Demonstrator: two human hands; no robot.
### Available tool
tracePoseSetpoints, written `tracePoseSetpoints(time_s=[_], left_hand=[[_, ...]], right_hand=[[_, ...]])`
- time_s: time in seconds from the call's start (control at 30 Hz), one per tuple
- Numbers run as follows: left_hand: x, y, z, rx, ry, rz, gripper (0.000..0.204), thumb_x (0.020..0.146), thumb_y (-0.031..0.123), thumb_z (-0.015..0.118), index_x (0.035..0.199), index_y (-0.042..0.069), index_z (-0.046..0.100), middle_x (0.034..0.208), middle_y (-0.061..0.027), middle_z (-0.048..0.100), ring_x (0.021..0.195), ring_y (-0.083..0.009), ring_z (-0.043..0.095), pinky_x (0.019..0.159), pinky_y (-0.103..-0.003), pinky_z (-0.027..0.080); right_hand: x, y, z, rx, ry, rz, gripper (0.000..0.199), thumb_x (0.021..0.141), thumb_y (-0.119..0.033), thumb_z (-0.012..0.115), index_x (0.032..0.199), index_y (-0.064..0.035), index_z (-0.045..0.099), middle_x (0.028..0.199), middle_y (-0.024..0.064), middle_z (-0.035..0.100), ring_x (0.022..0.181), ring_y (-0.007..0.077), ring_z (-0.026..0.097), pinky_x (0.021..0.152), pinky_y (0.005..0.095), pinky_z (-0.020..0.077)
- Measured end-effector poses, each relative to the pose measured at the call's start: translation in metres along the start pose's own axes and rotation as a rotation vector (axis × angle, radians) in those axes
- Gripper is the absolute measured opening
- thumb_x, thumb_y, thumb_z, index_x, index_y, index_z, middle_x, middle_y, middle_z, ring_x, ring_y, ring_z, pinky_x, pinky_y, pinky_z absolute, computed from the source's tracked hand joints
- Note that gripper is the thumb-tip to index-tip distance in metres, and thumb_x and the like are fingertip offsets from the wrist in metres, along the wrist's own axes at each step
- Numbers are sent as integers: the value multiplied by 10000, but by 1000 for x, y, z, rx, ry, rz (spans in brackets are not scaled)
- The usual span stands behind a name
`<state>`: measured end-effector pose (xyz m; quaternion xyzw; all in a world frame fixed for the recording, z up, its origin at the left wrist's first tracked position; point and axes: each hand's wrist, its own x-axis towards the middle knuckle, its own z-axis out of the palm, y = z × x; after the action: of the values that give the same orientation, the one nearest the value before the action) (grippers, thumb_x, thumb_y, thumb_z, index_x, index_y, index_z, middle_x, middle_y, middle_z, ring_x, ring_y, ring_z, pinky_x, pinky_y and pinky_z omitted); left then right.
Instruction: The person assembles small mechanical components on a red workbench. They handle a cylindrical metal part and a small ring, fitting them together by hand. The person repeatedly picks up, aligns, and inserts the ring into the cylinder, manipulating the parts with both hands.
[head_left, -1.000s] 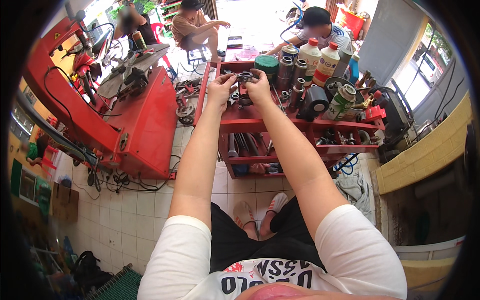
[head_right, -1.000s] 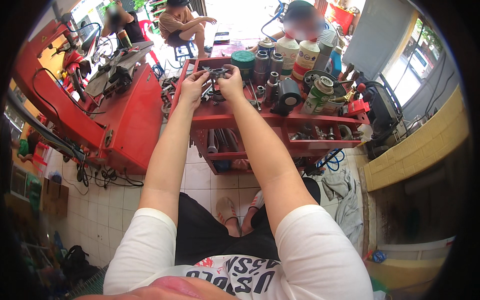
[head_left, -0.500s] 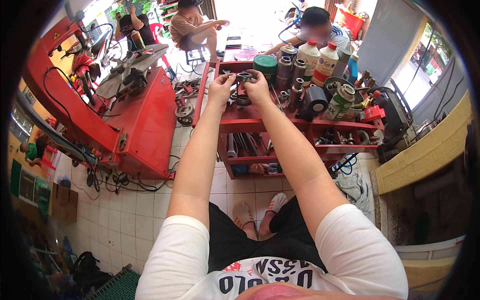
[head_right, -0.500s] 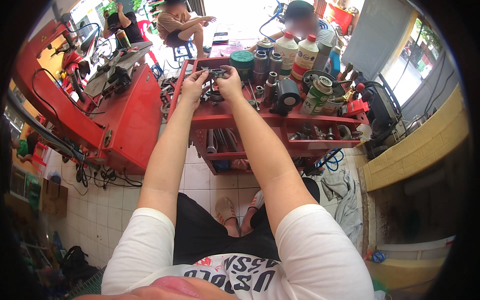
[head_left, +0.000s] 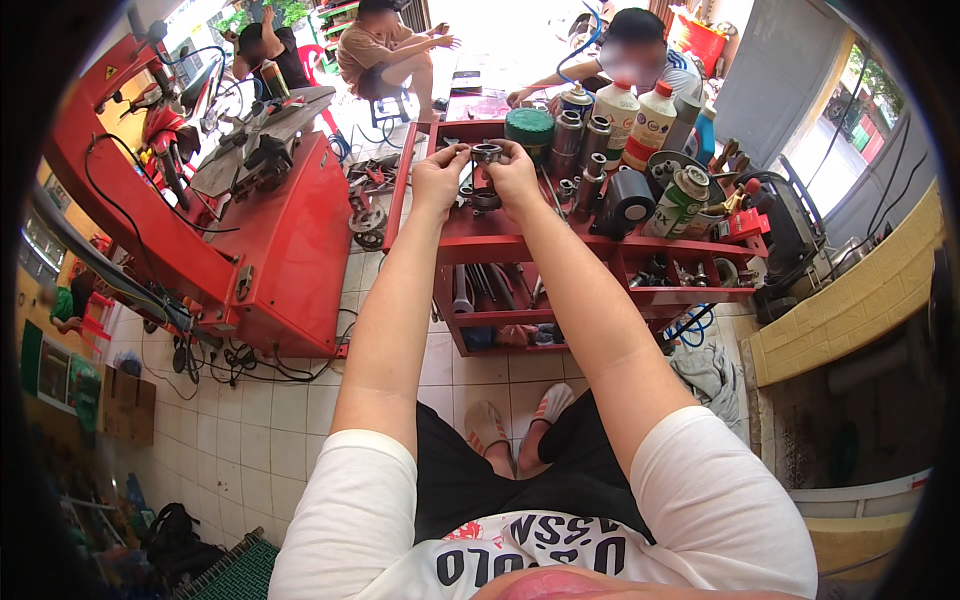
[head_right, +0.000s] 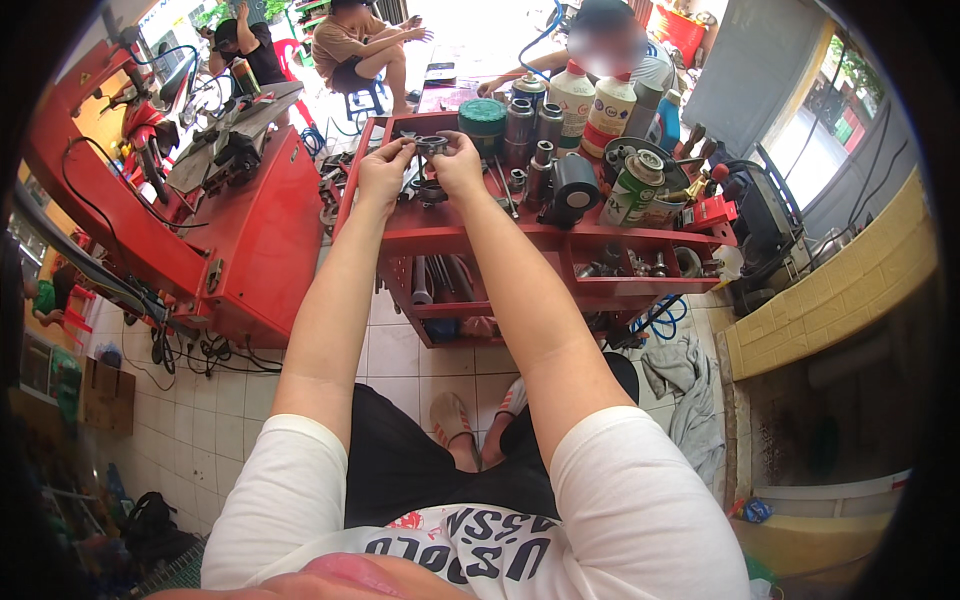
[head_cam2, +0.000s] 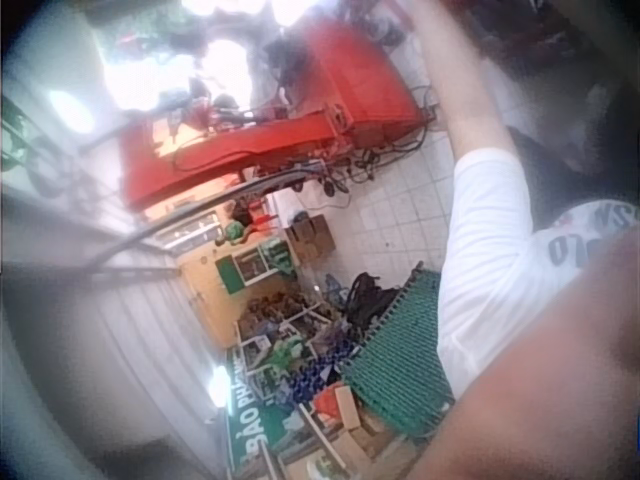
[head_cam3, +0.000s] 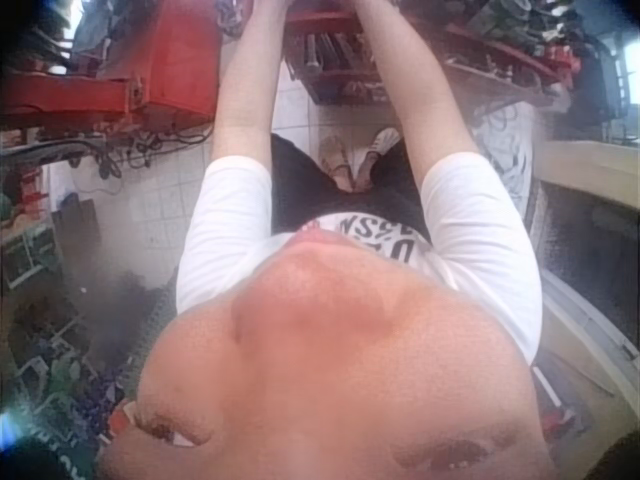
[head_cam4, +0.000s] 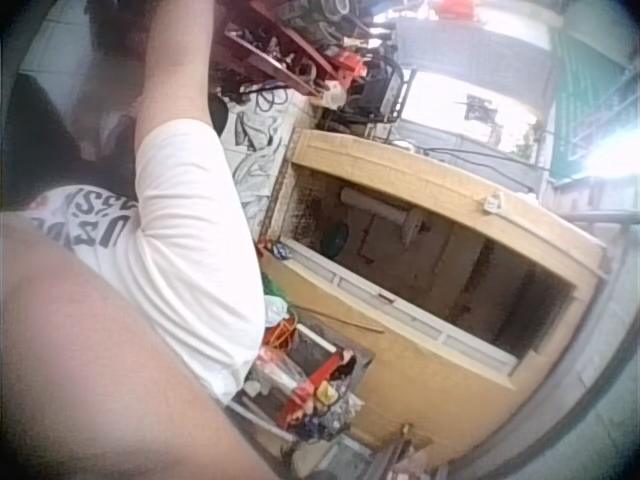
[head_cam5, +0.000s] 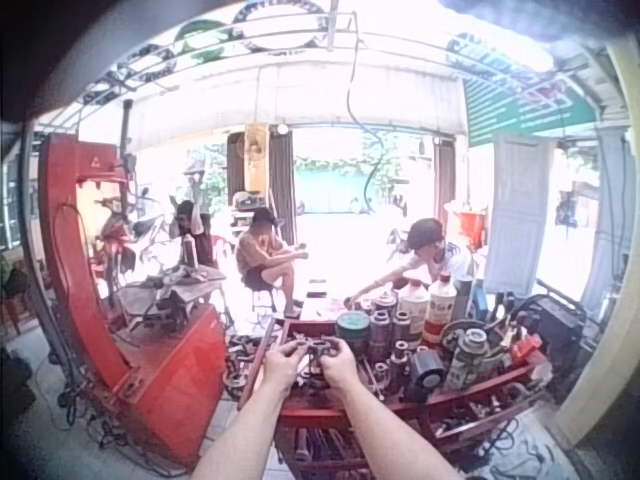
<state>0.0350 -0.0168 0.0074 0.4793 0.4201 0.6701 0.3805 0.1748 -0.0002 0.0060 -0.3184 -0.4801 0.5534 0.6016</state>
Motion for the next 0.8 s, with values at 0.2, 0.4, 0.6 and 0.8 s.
tracePoseSetpoints(time_s=[0.2,0.4,0.6,0.8], left_hand=[[-6,6,4,66,7,81,211,936,94,766,1120,-8,773,947,-30,758,777,-46,613,685,-209,470],[-1,1,6,-3,25,26,264,937,165,772,1140,-4,763,997,-64,762,878,-100,671,777,-255,518],[6,-8,0,86,-124,-91,294,982,208,734,1206,19,724,1099,-42,742,961,-118,685,782,-240,533],[-1,-5,3,59,-213,-132,323,1015,188,680,1259,-24,683,1121,-76,741,991,-152,708,786,-260,554]], right_hand=[[4,5,-4,93,-13,29,435,902,10,703,1292,0,512,933,77,716,690,103,635,573,228,485],[4,4,-3,152,-12,52,452,895,-21,747,1286,-14,519,918,55,700,692,97,626,565,227,481],[16,11,-6,201,40,39,418,902,-13,745,1264,-55,539,964,33,670,741,121,631,595,259,497],[10,12,-1,244,-6,2,440,917,26,686,1301,-25,476,1082,82,693,875,164,680,714,293,552]])
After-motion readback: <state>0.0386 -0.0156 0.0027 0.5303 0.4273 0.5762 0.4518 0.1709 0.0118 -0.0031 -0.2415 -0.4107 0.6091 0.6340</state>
